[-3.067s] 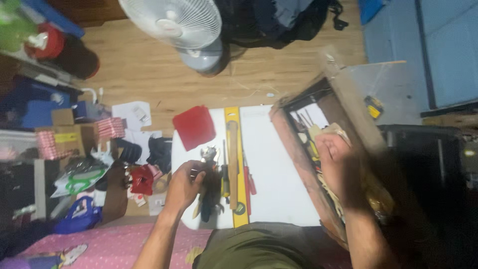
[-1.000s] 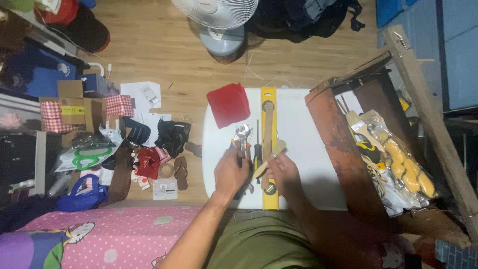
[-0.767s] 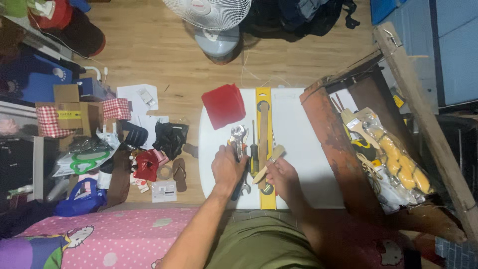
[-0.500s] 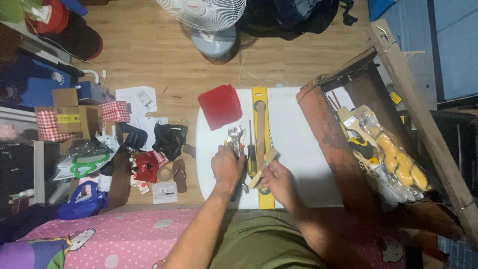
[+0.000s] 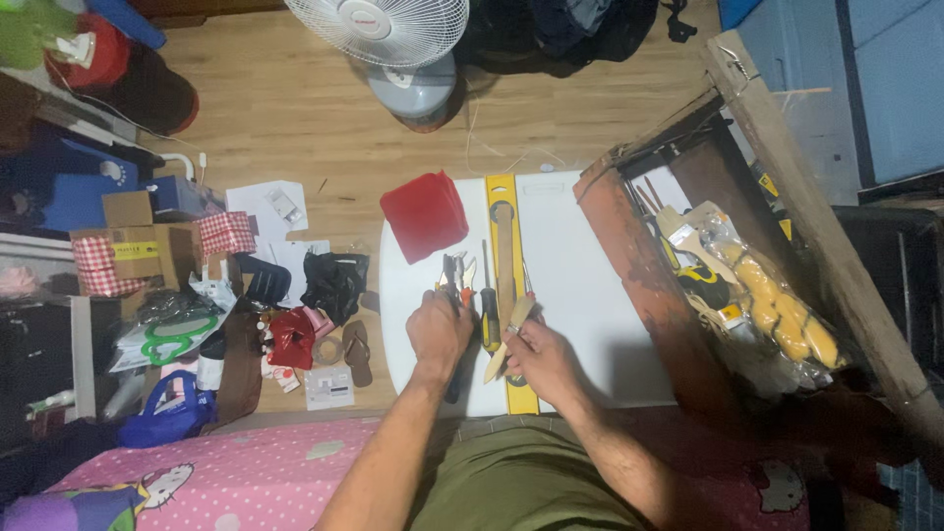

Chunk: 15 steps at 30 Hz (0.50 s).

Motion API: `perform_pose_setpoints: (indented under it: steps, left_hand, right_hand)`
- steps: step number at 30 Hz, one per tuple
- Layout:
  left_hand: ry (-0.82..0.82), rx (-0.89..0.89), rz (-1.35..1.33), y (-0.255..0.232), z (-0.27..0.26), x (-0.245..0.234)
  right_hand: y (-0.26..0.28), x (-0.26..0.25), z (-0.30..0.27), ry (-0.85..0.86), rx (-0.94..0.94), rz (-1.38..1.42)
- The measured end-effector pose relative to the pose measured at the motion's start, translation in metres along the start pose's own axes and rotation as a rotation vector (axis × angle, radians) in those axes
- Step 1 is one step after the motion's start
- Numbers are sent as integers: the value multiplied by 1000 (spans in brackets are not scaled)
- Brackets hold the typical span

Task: The person empties a toolbox and reorganizes its contents. They pick up various tools including pliers, screwdrivers, a level, and a drill bit set, wipe the level with a red cloth, and place each item back into the toolbox in an orderly manner.

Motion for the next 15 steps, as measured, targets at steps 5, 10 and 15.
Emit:
perform_pose_setpoints:
  steps: [5,10,15]
  left_hand:
    - [89,-10,-48,-8,3,1]
    - [119,-119,-138,-6,9,-12]
    - [182,-156,-241,-4,21,-29]
  right_hand:
    - [0,1,-1,7,-2,34]
    - [-4,0,-3,27,26,48]
    - [-10,-3,-2,47,29,18]
Point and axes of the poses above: each hand's wrist, its own z-axis towards the middle knuckle, its own x-axis out of the palm, y = z × x, the point moved 9 cm from there along z, towards the middle knuckle, and after that the axes turned 7 degrees about -x, right-handed, at the moved point
